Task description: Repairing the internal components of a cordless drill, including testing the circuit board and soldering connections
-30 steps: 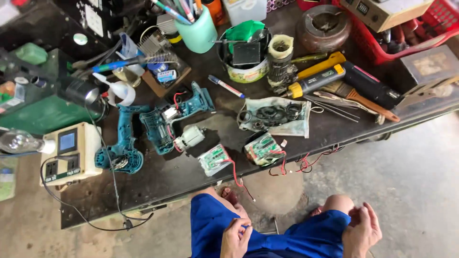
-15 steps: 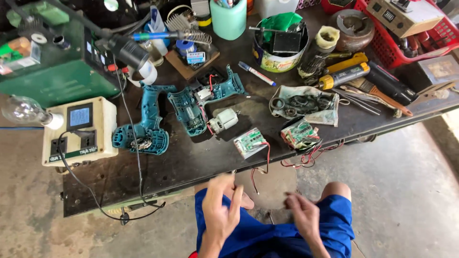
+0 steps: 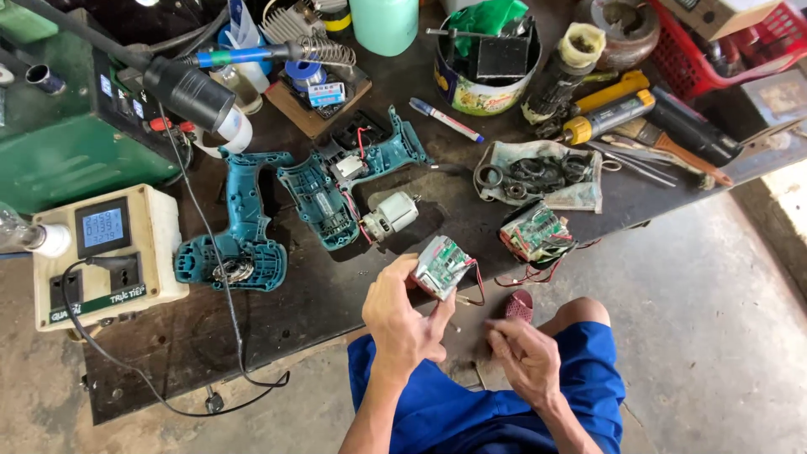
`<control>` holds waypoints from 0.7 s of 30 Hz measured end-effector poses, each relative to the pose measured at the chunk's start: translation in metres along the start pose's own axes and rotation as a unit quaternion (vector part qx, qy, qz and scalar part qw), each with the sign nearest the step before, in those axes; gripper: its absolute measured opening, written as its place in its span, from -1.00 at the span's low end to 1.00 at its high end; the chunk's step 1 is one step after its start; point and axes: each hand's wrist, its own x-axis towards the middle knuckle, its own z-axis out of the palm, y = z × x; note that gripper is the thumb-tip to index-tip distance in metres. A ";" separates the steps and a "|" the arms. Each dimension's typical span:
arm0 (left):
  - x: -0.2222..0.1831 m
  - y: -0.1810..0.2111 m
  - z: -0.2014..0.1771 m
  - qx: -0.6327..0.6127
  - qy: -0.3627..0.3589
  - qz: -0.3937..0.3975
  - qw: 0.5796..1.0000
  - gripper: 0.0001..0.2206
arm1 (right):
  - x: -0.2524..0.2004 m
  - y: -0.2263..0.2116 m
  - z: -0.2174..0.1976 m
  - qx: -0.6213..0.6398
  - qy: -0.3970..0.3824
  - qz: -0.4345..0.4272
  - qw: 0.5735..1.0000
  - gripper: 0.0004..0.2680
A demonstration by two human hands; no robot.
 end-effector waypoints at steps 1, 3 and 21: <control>-0.002 -0.002 -0.001 -0.028 0.020 0.008 0.999 -0.62 | 0.005 -0.003 0.002 -0.015 0.012 -0.012 1.000 -0.89; 0.000 -0.002 -0.005 -0.048 0.026 0.018 0.998 -0.63 | 0.013 -0.007 0.012 -0.017 0.024 -0.004 1.000 -0.91; -0.016 -0.011 0.000 -0.094 0.063 -0.034 0.993 -0.48 | 0.043 -0.027 0.043 -0.025 0.053 -0.064 0.996 -0.73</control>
